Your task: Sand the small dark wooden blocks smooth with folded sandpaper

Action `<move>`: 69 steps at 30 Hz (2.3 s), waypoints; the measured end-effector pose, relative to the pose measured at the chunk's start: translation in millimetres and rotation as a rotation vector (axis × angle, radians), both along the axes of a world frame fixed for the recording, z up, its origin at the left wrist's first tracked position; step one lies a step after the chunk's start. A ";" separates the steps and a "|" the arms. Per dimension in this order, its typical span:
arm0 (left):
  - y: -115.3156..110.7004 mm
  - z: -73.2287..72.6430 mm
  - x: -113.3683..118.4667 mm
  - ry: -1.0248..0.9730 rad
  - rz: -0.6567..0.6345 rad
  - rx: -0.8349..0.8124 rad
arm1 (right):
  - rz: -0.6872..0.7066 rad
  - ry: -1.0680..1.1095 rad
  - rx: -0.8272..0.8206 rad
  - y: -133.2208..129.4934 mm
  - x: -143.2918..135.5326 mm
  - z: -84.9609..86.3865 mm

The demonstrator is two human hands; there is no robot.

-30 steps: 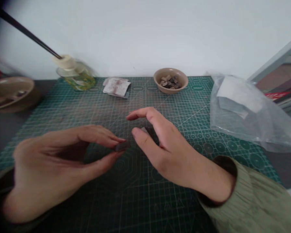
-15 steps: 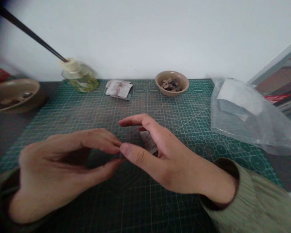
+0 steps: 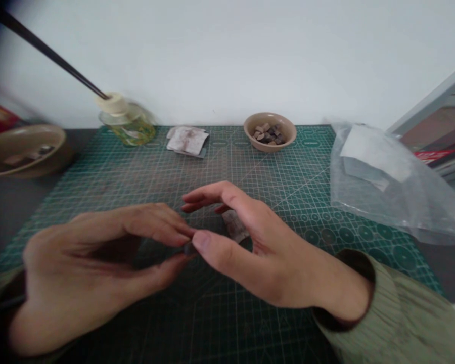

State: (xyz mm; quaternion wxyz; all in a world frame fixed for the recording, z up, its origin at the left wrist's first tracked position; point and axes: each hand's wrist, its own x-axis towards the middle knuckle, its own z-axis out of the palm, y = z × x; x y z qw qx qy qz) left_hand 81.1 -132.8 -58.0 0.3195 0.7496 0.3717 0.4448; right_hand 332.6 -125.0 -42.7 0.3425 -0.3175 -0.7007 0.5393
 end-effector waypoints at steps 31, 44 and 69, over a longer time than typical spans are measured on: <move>3.5 9.2 4.7 -0.050 -0.085 0.047 | 0.025 -0.100 -0.017 -2.2 0.2 1.4; 2.3 9.9 2.5 -0.068 -0.077 -0.007 | 0.052 -0.152 0.013 -2.1 0.6 2.7; 9.9 -3.5 0.0 0.134 0.100 -0.007 | -0.454 -0.759 0.251 16.8 -0.9 -8.6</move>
